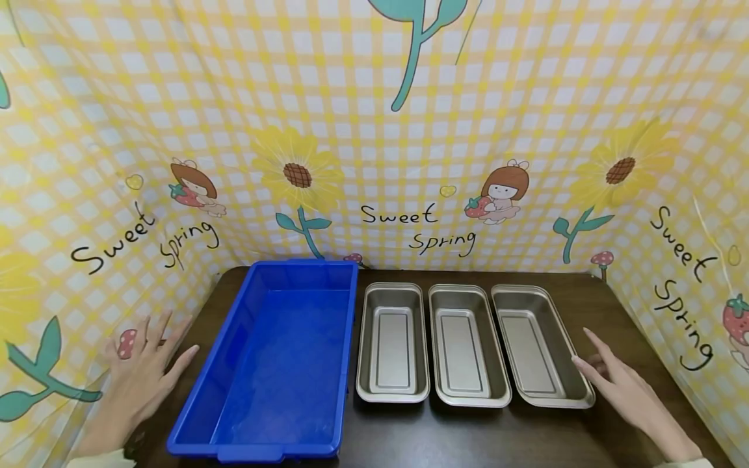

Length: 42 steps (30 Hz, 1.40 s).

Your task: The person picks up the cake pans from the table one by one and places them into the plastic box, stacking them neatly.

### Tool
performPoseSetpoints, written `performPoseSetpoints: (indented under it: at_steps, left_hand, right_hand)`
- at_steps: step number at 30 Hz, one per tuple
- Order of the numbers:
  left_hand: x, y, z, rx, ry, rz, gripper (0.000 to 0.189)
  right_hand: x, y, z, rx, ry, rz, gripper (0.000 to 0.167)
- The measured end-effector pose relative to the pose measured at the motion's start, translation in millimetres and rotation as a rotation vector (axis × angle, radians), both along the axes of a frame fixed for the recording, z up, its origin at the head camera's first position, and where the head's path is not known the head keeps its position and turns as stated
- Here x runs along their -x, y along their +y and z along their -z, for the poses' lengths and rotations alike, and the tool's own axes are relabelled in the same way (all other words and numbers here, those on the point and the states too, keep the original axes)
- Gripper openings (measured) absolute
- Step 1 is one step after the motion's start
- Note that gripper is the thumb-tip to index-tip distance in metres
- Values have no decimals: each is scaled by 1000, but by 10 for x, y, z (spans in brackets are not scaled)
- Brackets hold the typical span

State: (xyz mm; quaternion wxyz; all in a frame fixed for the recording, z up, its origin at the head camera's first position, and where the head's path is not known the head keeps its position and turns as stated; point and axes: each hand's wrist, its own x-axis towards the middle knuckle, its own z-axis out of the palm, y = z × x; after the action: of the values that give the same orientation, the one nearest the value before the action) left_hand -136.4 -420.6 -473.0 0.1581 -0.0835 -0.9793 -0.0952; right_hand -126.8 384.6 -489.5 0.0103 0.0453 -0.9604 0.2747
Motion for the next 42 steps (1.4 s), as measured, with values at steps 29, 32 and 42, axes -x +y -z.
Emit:
performPoseSetpoints:
  at_steps: [29, 32, 42]
  left_hand:
    - [-220, 478, -44, -188, -151, 119, 69]
    - [-276, 533, -22, -183, -155, 125, 69]
    - [-522, 635, 33, -220, -240, 100, 70]
  right_hand:
    - [-172, -44, 270, 556, -379, 0, 60]
    - [-175, -28, 333, 663, -374, -62, 50]
    - [-183, 0, 440, 850, -351, -205, 46]
